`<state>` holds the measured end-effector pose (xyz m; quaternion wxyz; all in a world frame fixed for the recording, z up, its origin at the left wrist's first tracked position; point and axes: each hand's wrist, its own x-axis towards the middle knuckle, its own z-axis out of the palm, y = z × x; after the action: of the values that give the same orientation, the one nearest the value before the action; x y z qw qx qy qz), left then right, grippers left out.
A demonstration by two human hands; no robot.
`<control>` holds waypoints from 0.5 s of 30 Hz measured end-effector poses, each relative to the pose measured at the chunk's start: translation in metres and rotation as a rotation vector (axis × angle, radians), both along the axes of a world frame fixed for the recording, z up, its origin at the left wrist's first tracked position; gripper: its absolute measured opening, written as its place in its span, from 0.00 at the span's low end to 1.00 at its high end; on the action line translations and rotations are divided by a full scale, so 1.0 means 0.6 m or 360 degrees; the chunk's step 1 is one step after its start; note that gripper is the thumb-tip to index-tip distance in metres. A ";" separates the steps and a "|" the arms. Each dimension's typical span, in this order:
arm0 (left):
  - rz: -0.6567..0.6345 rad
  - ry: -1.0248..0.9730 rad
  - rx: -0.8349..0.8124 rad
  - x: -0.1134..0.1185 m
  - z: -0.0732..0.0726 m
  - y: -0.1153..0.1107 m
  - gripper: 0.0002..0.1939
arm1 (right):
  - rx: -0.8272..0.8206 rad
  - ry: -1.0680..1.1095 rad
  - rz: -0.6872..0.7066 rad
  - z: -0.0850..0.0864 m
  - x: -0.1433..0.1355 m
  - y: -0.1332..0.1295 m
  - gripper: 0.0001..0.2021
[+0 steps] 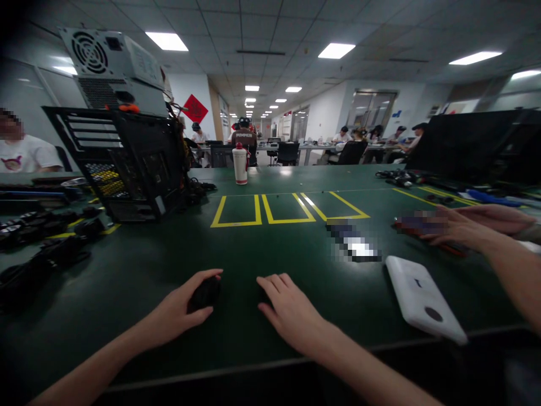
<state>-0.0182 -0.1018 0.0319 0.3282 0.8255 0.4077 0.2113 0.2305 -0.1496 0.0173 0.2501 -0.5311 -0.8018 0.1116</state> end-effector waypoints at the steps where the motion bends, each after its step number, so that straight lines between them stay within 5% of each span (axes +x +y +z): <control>1: 0.0007 0.0000 0.0017 -0.008 0.002 -0.020 0.29 | -0.0040 0.0088 0.0010 -0.001 -0.012 -0.025 0.22; 5: 0.0060 0.0032 0.0057 -0.036 -0.004 -0.070 0.29 | -0.0114 0.0335 -0.0005 -0.029 -0.051 -0.070 0.23; 10: 0.0103 0.0018 0.0232 -0.055 -0.030 -0.086 0.30 | -0.0151 0.0630 0.0021 -0.074 -0.111 -0.046 0.25; 15: 0.0046 -0.0042 0.0254 -0.067 -0.049 -0.093 0.26 | -0.0275 0.0743 0.0165 -0.080 -0.175 -0.032 0.27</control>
<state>-0.0583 -0.1574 0.0023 0.2636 0.8403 0.3970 0.2587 0.1257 -0.1691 -0.0306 0.3761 -0.4684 -0.7360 0.3122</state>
